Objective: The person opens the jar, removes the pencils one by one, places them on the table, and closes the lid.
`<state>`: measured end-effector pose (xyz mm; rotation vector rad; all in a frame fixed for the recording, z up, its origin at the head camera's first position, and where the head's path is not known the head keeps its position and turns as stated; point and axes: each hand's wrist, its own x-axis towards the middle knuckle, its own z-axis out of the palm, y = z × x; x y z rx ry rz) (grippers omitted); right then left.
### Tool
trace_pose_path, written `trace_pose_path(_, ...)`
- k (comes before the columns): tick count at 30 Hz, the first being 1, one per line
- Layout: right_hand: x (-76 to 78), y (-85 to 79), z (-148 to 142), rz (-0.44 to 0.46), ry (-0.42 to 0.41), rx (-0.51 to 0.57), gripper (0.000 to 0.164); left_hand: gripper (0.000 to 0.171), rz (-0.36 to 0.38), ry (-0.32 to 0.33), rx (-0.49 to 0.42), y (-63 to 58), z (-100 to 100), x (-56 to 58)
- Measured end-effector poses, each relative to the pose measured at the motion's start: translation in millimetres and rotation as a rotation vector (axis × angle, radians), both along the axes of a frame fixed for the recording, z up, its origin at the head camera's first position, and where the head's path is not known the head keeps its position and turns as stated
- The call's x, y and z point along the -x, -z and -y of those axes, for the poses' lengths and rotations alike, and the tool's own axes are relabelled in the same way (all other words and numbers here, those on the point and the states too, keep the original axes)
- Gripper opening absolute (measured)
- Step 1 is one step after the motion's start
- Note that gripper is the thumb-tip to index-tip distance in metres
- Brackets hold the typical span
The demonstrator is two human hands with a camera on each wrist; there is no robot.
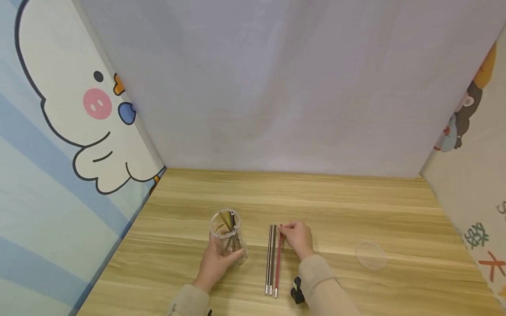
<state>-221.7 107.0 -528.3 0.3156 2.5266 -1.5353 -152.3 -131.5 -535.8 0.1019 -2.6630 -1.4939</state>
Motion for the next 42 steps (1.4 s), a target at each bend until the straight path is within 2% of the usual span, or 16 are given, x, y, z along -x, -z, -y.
trace_pose_path(7,4.3,6.0,0.4,0.013,-0.013,-0.045,0.019,0.097,0.002,0.012,-0.013,0.3,-1.0,0.6)
trace_pose_path(13,4.7,7.1,3.2,-0.005,-0.04,-0.161,0.022,0.097,0.002,0.005,0.0,0.1,-0.1,0.5)
trace_pose_path(16,4.5,5.6,4.6,-0.005,-0.039,-0.185,0.022,0.097,0.0,0.004,-0.001,-0.1,0.2,0.6)
trace_pose_path(30,4.9,4.9,4.6,-0.002,-0.054,-0.24,0.025,0.096,-0.014,0.009,0.005,1.4,0.2,0.4)
trace_pose_path(42,5.3,5.5,4.1,0.0,-0.073,-0.241,0.026,0.096,-0.02,0.005,0.002,1.6,0.2,0.1)
